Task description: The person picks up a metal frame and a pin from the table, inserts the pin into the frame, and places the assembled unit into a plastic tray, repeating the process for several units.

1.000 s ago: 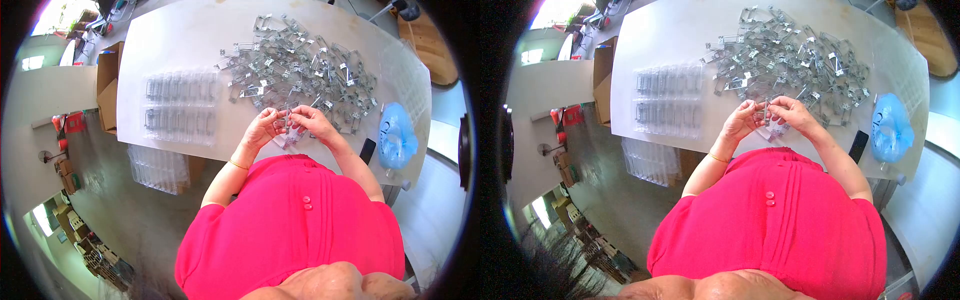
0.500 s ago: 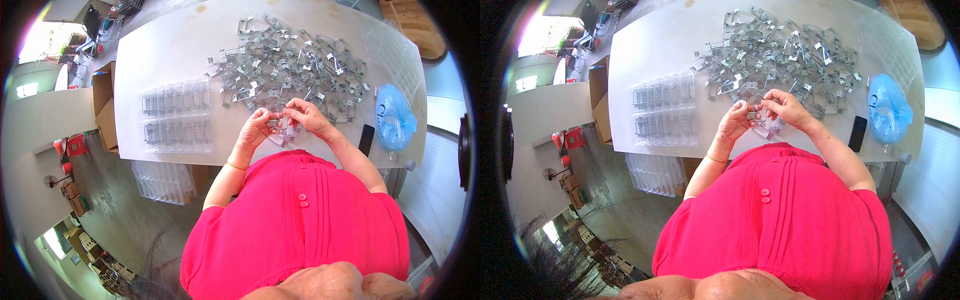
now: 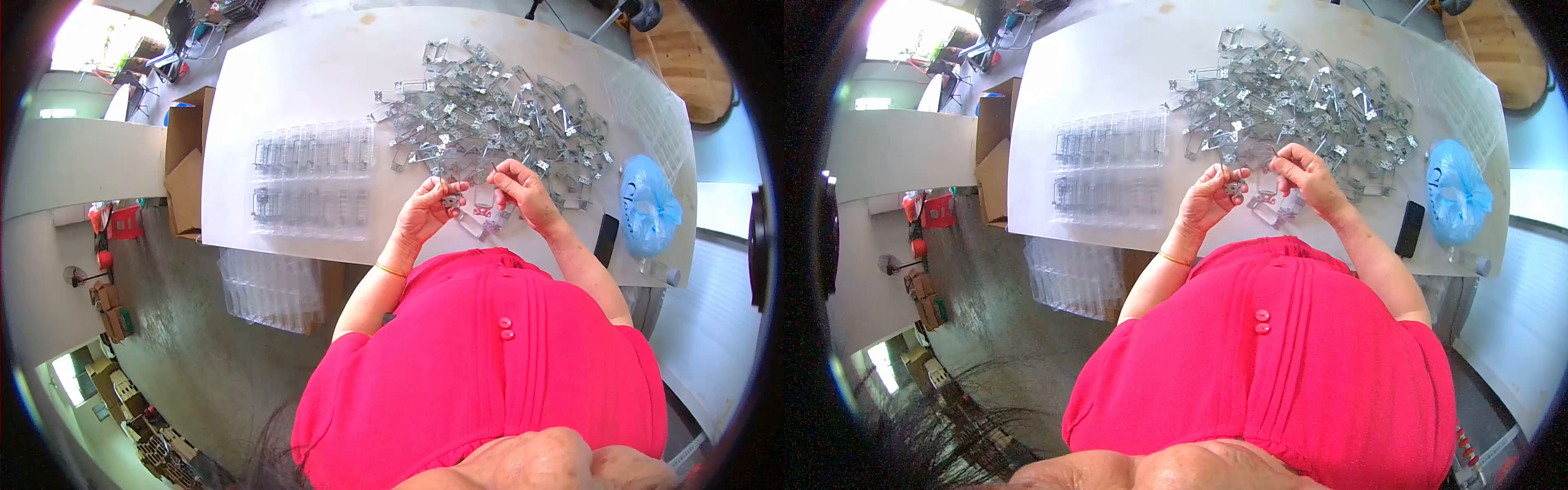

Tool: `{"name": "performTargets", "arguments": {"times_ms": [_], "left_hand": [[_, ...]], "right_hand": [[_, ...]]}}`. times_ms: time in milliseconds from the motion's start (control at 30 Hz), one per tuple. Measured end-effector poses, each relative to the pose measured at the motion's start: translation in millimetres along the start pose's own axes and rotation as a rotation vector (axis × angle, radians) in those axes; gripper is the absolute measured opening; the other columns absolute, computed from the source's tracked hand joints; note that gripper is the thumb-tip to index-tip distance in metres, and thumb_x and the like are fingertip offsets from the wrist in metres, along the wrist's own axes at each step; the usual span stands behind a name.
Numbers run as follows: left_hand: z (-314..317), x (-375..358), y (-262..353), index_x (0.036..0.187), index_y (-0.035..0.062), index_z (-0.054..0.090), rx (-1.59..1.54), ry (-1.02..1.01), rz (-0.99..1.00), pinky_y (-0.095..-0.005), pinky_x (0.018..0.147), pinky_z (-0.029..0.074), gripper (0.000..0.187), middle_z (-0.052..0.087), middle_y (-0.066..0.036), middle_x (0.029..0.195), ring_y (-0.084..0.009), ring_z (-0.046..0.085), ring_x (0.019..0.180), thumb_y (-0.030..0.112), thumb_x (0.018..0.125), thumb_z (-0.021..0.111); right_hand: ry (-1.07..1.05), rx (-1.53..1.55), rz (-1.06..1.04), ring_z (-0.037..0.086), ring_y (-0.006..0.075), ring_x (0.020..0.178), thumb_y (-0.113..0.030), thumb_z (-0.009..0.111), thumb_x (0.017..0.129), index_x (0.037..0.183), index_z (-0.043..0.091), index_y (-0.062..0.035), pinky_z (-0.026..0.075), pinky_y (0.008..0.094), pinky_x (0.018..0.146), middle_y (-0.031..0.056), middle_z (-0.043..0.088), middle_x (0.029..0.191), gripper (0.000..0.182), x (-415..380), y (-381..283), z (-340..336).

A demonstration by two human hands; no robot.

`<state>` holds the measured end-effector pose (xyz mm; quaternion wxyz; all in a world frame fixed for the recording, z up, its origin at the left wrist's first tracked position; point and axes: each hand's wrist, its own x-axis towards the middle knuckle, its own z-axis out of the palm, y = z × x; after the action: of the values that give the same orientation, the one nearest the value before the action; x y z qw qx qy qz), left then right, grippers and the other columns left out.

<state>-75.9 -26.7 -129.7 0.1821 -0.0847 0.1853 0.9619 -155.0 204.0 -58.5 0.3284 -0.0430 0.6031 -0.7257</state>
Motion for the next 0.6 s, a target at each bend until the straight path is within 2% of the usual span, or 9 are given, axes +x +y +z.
{"name": "performTargets", "arguments": {"times_ms": [33, 100, 133, 233, 267, 333, 367, 433, 600], "left_hand": [[0, -5, 3, 0.099, 0.0106, 0.059, 0.003, -0.004, 0.004, -0.0402, 0.080, 0.053, 0.009, 0.062, -0.017, 0.122, -0.0293, 0.063, 0.099, 0.019, 0.098, 0.061], [0, -14, 7, 0.098, 0.0116, 0.059, 0.017, -0.023, -0.012, -0.0381, 0.076, 0.053, 0.009, 0.063, -0.020, 0.121, -0.0297, 0.064, 0.099, 0.020, 0.099, 0.061], [2, -18, 7, 0.098, 0.0116, 0.059, 0.018, -0.029, -0.011, -0.0381, 0.076, 0.053, 0.009, 0.063, -0.020, 0.121, -0.0297, 0.064, 0.099, 0.020, 0.099, 0.061], [7, -34, 16, 0.099, 0.0126, 0.057, 0.041, -0.019, -0.042, -0.0358, 0.071, 0.055, 0.007, 0.067, -0.022, 0.120, -0.0293, 0.070, 0.093, 0.019, 0.100, 0.059], [9, -39, 19, 0.098, 0.0121, 0.057, 0.083, -0.011, -0.072, -0.0350, 0.069, 0.056, 0.007, 0.067, -0.024, 0.118, -0.0299, 0.071, 0.092, 0.019, 0.100, 0.059], [12, -45, 18, 0.098, 0.0117, 0.057, 0.121, -0.020, -0.122, -0.0341, 0.067, 0.056, 0.007, 0.068, -0.025, 0.117, -0.0305, 0.072, 0.090, 0.019, 0.101, 0.058], [13, -49, 18, 0.098, 0.0100, 0.057, 0.145, -0.034, -0.125, -0.0341, 0.067, 0.056, 0.008, 0.067, -0.027, 0.117, -0.0308, 0.072, 0.087, 0.017, 0.101, 0.057], [17, -54, 21, 0.098, 0.0083, 0.057, 0.181, -0.050, -0.119, -0.0341, 0.066, 0.056, 0.008, 0.065, -0.028, 0.118, -0.0312, 0.071, 0.085, 0.016, 0.100, 0.057], [27, -77, 30, 0.098, 0.0063, 0.056, 0.290, -0.076, -0.144, -0.0330, 0.066, 0.057, 0.015, 0.068, -0.026, 0.112, -0.0291, 0.073, 0.086, 0.020, 0.103, 0.054]], "right_hand": [[-0.003, -0.002, -0.005, 0.057, 0.0071, 0.064, -0.019, 0.061, 0.101, 0.099, 0.062, -0.0065, 0.048, 0.0245, 0.058, -0.0002, 0.061, 0.084, 0.013, 1, 3, -1], [0.157, -0.258, 0.212, 0.061, 0.0076, 0.067, -0.022, 0.061, 0.100, 0.100, 0.062, -0.0070, 0.049, 0.0245, 0.056, 0.0007, 0.063, 0.086, 0.015, 1, 7, -6], [0.149, -0.430, 0.208, 0.065, 0.0086, 0.071, -0.025, 0.061, 0.099, 0.101, 0.063, -0.0071, 0.051, 0.0244, 0.056, 0.0016, 0.065, 0.088, 0.018, 3, 13, -14], [0.170, -0.596, 0.096, 0.067, 0.0086, 0.077, -0.024, 0.062, 0.099, 0.103, 0.063, -0.0069, 0.053, 0.0243, 0.060, 0.0011, 0.066, 0.089, 0.017, 1, 15, -8], [0.174, -0.595, 0.095, 0.067, 0.0086, 0.077, -0.024, 0.062, 0.099, 0.103, 0.063, -0.0069, 0.053, 0.0243, 0.060, 0.0011, 0.066, 0.089, 0.017, 0, 14, -2], [0.160, -0.342, -0.079, 0.065, 0.0073, 0.077, -0.021, 0.063, 0.100, 0.104, 0.064, -0.0077, 0.051, 0.0242, 0.062, -0.0006, 0.065, 0.087, 0.014, -8, -9, 34], [0.175, -0.345, -0.082, 0.065, 0.0073, 0.077, -0.021, 0.063, 0.100, 0.104, 0.064, -0.0077, 0.051, 0.0242, 0.062, -0.0006, 0.065, 0.087, 0.014, -11, -12, 43], [0.043, -0.284, -0.201, 0.063, 0.0065, 0.077, -0.019, 0.063, 0.100, 0.103, 0.065, -0.0088, 0.051, 0.0246, 0.063, -0.0024, 0.065, 0.087, 0.011, -11, -16, 61], [0.076, -0.404, -0.269, 0.055, 0.0043, 0.067, -0.012, 0.065, 0.098, 0.101, 0.062, -0.0060, 0.049, 0.0232, 0.061, -0.0037, 0.061, 0.078, 0.007, -22, -16, 92]]}}
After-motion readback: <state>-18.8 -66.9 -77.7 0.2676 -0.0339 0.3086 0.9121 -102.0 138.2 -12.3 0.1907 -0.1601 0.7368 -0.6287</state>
